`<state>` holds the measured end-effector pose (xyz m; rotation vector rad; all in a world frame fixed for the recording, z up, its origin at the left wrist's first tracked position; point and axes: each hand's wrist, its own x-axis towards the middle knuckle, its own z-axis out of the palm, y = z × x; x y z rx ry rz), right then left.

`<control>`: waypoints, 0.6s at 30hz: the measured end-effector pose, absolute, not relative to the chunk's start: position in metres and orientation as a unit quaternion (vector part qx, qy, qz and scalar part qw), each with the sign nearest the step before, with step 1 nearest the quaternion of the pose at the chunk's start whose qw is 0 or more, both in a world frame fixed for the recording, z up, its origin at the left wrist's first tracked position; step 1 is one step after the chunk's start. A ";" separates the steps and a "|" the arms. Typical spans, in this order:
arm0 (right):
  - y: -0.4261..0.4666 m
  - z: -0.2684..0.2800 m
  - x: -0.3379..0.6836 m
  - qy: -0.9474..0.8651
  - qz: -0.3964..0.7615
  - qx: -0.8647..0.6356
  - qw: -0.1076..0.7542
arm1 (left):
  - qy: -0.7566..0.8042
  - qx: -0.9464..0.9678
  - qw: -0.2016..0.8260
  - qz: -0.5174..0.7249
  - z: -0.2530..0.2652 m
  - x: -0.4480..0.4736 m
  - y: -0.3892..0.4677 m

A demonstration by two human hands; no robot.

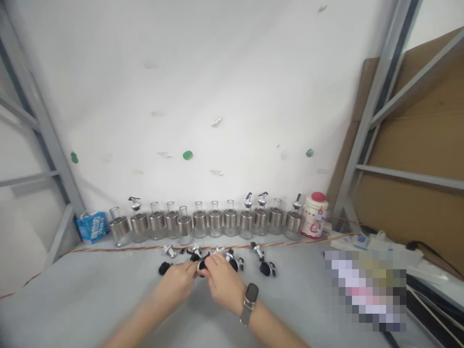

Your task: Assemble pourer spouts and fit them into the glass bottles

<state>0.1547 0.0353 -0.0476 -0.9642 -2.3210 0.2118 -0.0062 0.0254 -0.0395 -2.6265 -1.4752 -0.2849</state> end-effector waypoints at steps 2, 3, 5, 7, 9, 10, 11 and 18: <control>0.035 -0.051 0.151 -0.857 0.114 -0.384 0.323 | -0.475 -0.872 0.084 -0.083 -0.043 -0.007 0.026; 0.035 -0.053 0.149 -0.844 0.141 -0.398 0.332 | -0.472 -0.872 0.096 -0.082 -0.045 -0.008 0.027; 0.034 -0.057 0.144 -0.811 0.213 -0.421 0.347 | -0.470 -0.870 0.118 -0.090 -0.050 -0.011 0.030; 0.032 -0.061 0.138 -0.776 0.281 -0.431 0.364 | -0.470 -0.864 0.138 -0.115 -0.051 -0.013 0.033; 0.031 -0.063 0.135 -0.757 0.318 -0.423 0.383 | -0.470 -0.856 0.152 -0.154 -0.050 -0.015 0.035; 0.030 -0.064 0.134 -0.756 0.322 -0.416 0.390 | -0.470 -0.851 0.155 -0.175 -0.047 -0.016 0.035; 0.030 -0.063 0.135 -0.760 0.321 -0.409 0.392 | -0.472 -0.847 0.153 -0.191 -0.045 -0.016 0.035; 0.039 -0.054 0.149 -0.741 0.333 -0.412 0.413 | -0.513 -0.823 0.022 -0.242 -0.040 -0.017 0.037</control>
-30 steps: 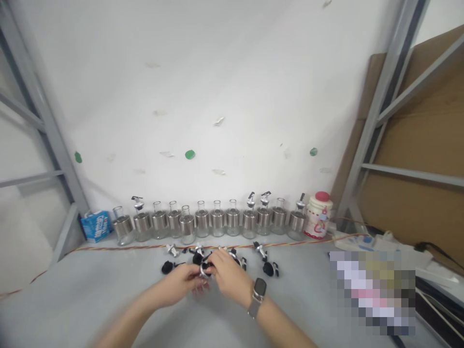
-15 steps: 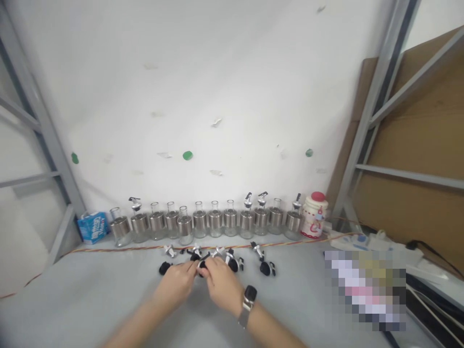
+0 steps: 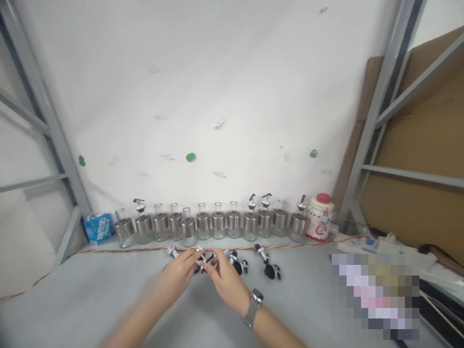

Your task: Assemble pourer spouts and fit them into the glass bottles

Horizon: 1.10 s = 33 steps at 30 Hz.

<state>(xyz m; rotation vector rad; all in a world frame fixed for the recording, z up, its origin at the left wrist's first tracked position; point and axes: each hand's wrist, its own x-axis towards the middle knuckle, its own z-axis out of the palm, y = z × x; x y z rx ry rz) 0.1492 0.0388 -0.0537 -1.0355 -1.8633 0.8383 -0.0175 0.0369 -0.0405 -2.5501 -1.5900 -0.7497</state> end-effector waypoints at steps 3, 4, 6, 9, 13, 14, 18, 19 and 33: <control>0.042 -0.056 0.149 -0.747 0.346 -0.390 0.412 | -0.527 -0.795 -0.090 -0.288 -0.046 -0.013 0.038; 0.043 -0.058 0.148 -0.755 0.347 -0.383 0.404 | -0.529 -0.784 -0.119 -0.301 -0.047 -0.012 0.039; 0.046 -0.062 0.146 -0.752 0.364 -0.378 0.399 | -0.539 -0.764 -0.139 -0.327 -0.046 -0.012 0.041; 0.054 -0.066 0.145 -0.672 0.461 -0.403 0.417 | -0.580 -0.727 -0.097 -0.356 -0.042 -0.020 0.046; 0.063 -0.064 0.150 -0.530 0.575 -0.412 0.467 | -0.608 -0.724 -0.053 -0.321 -0.041 -0.030 0.051; 0.063 -0.063 0.151 -0.515 0.582 -0.408 0.479 | -0.603 -0.738 -0.055 -0.298 -0.042 -0.030 0.051; 0.062 -0.060 0.153 -0.494 0.591 -0.408 0.491 | -0.597 -0.764 -0.048 -0.241 -0.052 -0.027 0.050; 0.060 -0.060 0.152 -0.485 0.596 -0.409 0.492 | -0.603 -0.761 -0.039 -0.238 -0.054 -0.026 0.050; 0.059 -0.057 0.151 -0.419 0.612 -0.442 0.504 | -0.719 -0.616 0.087 -0.311 -0.040 -0.082 0.076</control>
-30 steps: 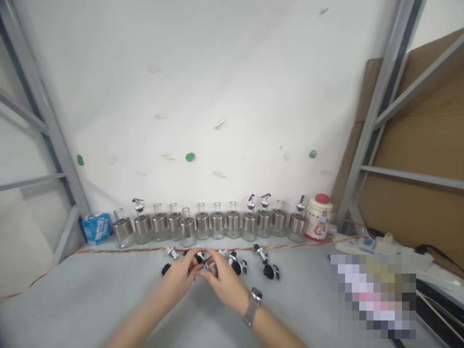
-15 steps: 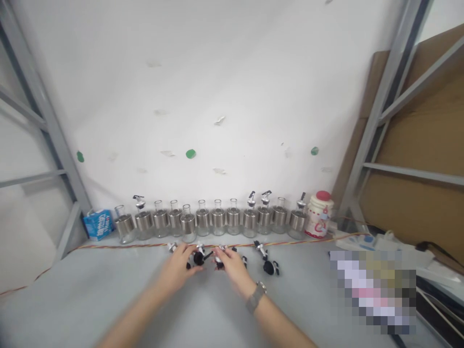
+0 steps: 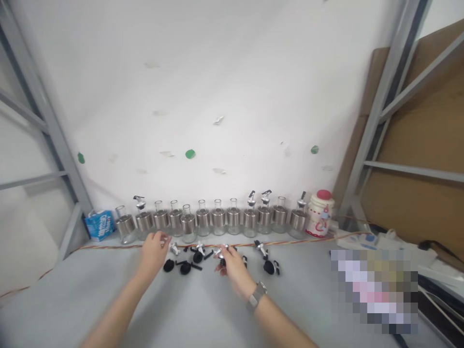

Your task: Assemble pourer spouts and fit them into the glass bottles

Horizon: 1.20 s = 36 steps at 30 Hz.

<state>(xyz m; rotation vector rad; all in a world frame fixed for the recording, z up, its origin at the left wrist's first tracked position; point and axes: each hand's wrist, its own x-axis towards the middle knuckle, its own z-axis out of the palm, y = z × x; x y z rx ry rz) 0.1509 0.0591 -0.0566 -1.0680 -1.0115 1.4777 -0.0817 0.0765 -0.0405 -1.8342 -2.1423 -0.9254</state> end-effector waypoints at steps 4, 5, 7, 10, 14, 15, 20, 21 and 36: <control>0.059 -0.063 0.148 -0.455 0.583 -0.454 0.497 | -0.716 -0.628 0.079 -0.295 -0.041 -0.093 0.080; 0.059 -0.064 0.148 -0.471 0.573 -0.456 0.492 | -0.702 -0.649 0.073 -0.284 -0.042 -0.091 0.080; 0.059 -0.067 0.147 -0.503 0.556 -0.455 0.481 | -0.663 -0.702 0.056 -0.254 -0.046 -0.081 0.079; 0.060 -0.069 0.146 -0.540 0.543 -0.442 0.467 | -0.614 -0.760 0.033 -0.210 -0.053 -0.067 0.079; 0.062 -0.074 0.143 -0.556 0.537 -0.434 0.462 | -0.601 -0.778 0.014 -0.180 -0.058 -0.064 0.083; 0.062 -0.076 0.143 -0.561 0.535 -0.433 0.460 | -0.602 -0.779 0.011 -0.177 -0.058 -0.065 0.085; 0.061 -0.084 0.142 -0.595 0.514 -0.428 0.446 | -0.606 -0.778 0.001 -0.166 -0.060 -0.067 0.089; 0.060 -0.084 0.142 -0.600 0.510 -0.428 0.443 | -0.607 -0.778 0.001 -0.164 -0.061 -0.066 0.090; 0.053 -0.084 0.141 -0.644 0.476 -0.441 0.406 | -0.610 -0.772 0.009 -0.176 -0.066 -0.064 0.088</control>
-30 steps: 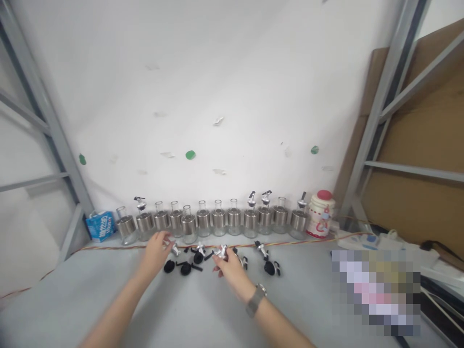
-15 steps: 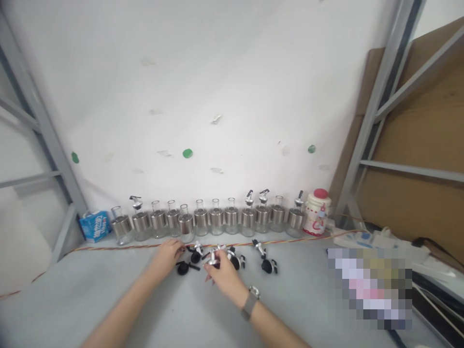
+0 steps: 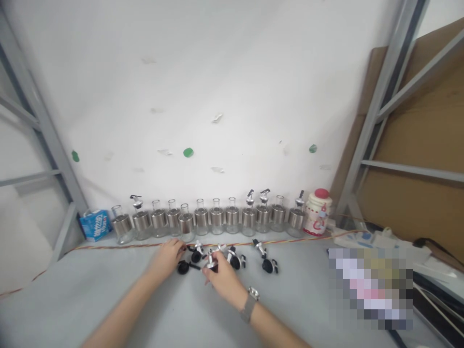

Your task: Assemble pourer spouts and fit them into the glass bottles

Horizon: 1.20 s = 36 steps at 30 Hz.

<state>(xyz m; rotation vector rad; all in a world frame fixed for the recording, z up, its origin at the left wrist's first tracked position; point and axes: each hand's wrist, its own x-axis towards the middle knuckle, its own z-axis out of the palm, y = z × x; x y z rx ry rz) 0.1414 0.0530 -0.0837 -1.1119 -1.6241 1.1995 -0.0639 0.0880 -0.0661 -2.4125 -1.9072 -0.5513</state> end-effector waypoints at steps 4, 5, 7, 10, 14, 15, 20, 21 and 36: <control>0.050 -0.079 0.141 -0.656 0.462 -0.434 0.410 | -0.612 -0.769 -0.008 -0.184 -0.071 -0.064 0.093; 0.049 -0.077 0.141 -0.657 0.461 -0.433 0.410 | -0.612 -0.768 -0.012 -0.187 -0.073 -0.064 0.094; 0.047 -0.074 0.141 -0.655 0.464 -0.432 0.410 | -0.612 -0.766 -0.019 -0.196 -0.075 -0.064 0.096; 0.045 -0.069 0.140 -0.654 0.470 -0.432 0.406 | -0.611 -0.762 -0.033 -0.211 -0.078 -0.064 0.097; 0.043 -0.068 0.140 -0.658 0.461 -0.439 0.401 | -0.605 -0.757 -0.055 -0.239 -0.077 -0.062 0.095; 0.043 -0.069 0.140 -0.660 0.458 -0.439 0.401 | -0.604 -0.756 -0.060 -0.247 -0.076 -0.061 0.094; 0.044 -0.075 0.141 -0.678 0.429 -0.442 0.400 | -0.600 -0.736 -0.096 -0.299 -0.075 -0.059 0.091; 0.044 -0.075 0.141 -0.682 0.421 -0.445 0.400 | -0.601 -0.728 -0.106 -0.311 -0.076 -0.059 0.092; 0.045 -0.076 0.138 -0.648 0.450 -0.443 0.426 | -0.488 -0.608 -0.433 -0.452 -0.050 -0.030 0.067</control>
